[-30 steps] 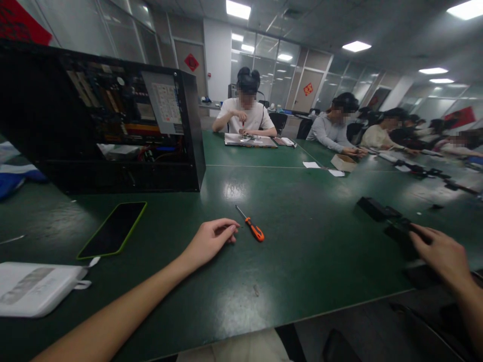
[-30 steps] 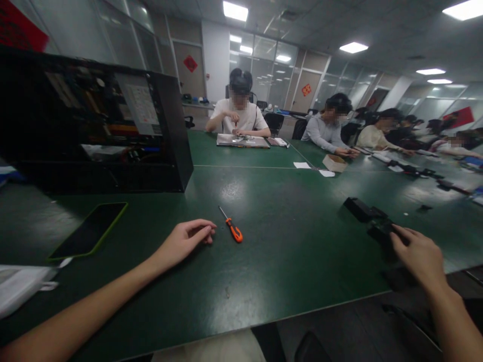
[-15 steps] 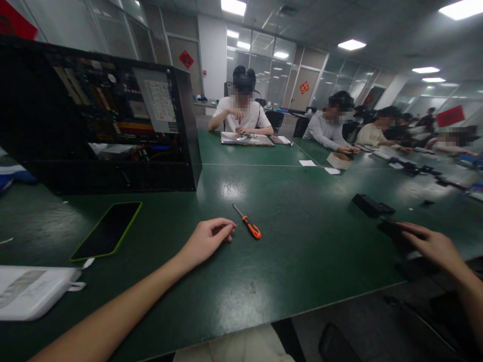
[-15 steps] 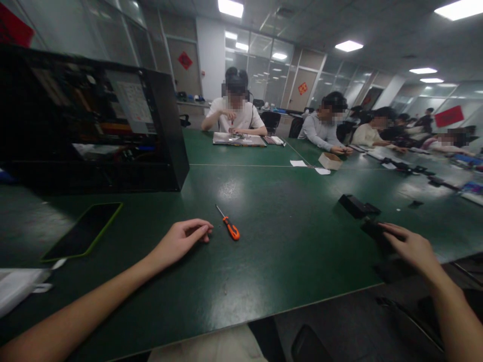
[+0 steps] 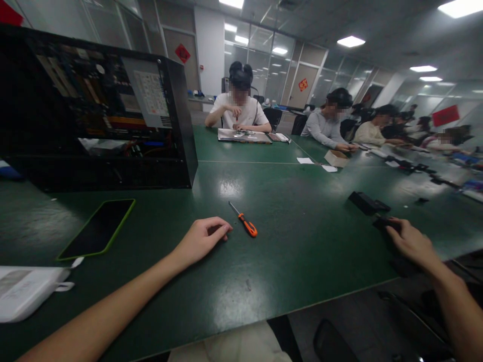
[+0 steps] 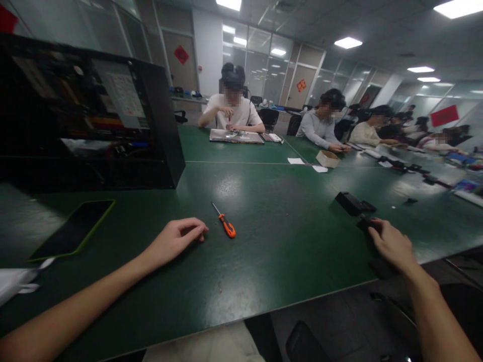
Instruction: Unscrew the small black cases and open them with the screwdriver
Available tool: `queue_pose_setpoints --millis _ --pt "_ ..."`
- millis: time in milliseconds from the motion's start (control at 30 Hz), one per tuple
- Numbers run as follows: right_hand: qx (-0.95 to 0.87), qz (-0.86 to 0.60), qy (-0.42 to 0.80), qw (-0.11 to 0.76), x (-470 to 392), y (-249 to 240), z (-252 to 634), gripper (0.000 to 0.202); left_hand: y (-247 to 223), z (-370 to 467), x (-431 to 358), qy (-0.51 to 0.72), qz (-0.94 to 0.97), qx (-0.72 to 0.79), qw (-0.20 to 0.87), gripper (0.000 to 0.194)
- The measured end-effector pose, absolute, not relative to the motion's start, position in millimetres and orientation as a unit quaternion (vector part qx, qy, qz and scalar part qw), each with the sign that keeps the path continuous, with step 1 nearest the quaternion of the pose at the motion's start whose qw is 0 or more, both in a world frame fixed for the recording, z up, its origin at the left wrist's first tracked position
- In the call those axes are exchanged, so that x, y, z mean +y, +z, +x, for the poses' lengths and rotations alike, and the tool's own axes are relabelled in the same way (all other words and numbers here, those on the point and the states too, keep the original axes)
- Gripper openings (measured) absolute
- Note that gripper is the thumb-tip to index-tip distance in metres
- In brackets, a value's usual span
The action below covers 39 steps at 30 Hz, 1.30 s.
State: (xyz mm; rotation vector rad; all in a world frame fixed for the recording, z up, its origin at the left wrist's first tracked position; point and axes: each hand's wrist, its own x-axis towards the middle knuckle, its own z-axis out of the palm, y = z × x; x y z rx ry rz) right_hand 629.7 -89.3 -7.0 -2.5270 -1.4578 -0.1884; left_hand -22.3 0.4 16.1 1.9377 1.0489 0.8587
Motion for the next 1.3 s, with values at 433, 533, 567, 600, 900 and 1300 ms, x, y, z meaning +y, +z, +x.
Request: queue_pose_setpoints --millis 433,533,567,600,900,1300 --pt "-0.479 -0.849 -0.217 0.053 -79 -24 575 0.046 18 -23 1 0.332 0.766 0.413 0.364 0.030" --pt "-0.490 -0.849 -0.189 0.046 -81 -15 580 0.048 18 -23 -1 0.323 0.771 0.414 0.360 0.030" --pt "-0.496 -0.850 -0.174 0.044 -82 -10 582 0.049 18 -23 -1 0.319 0.773 0.413 0.360 0.029" --pt "-0.498 -0.851 -0.159 0.042 -84 -6 583 0.051 17 -22 -1 0.317 0.776 0.410 0.360 0.029" --pt "-0.427 -0.895 -0.114 0.057 -79 14 573 0.067 12 -23 -2 0.315 0.820 0.367 0.307 0.025" --pt "-0.396 -0.911 -0.112 0.014 -55 43 566 0.062 17 -24 -2 0.339 0.820 0.360 0.289 0.024"
